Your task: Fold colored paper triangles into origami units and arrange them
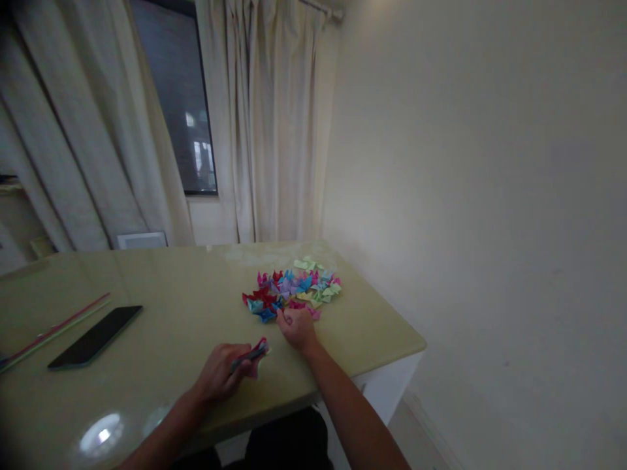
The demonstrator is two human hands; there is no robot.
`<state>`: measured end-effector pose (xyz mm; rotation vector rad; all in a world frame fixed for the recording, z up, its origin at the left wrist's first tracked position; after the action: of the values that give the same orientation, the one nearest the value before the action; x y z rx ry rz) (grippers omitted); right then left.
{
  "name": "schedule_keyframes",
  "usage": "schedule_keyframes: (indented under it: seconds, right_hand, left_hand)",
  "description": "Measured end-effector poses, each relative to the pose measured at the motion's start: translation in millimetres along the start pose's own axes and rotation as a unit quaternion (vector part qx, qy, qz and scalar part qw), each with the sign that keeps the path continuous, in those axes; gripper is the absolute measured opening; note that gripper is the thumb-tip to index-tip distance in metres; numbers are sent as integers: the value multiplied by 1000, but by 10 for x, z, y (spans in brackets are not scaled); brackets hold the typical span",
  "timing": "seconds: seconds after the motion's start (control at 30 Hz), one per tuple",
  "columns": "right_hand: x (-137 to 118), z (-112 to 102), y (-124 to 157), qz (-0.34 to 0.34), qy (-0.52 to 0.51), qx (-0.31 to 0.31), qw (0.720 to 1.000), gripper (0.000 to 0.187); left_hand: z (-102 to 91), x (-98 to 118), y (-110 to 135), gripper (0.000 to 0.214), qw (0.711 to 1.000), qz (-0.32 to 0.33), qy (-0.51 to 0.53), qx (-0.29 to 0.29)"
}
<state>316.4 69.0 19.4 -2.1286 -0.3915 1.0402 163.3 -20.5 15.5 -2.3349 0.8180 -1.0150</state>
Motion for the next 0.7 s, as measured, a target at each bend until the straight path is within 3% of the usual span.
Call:
schedule_keyframes:
  seconds: [0.17, 0.3, 0.47, 0.7]
  right_hand:
    - [-62, -27, -7, -16, -1, 9, 1000, 50]
    - [-58, -147, -42, 3, -9, 56, 998, 47]
    - [115, -443, -141, 69, -63, 167, 982, 49]
    - [680, -951, -714, 98, -27, 274, 956, 49]
  left_hand:
    - [-232, -105, -42, 51, 991, -67, 28, 113]
    - [-368, -275, 10, 42, 973, -147, 21, 178]
    - [-359, -175, -242, 38, 984, -92, 42, 148]
    - [-435, -231, -1051, 33, 992, -57, 31, 109]
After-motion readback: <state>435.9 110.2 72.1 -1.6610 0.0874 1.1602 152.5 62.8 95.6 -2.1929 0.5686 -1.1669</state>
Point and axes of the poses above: each hand's wrist, its own y-axis away from the middle knuckle, its own z-axis out of the palm, x = y × z, the point moved 10 cm from there along -y, towards the middle knuckle, and after that the axes turned 14 degrees about x, right-handed, at the moved point
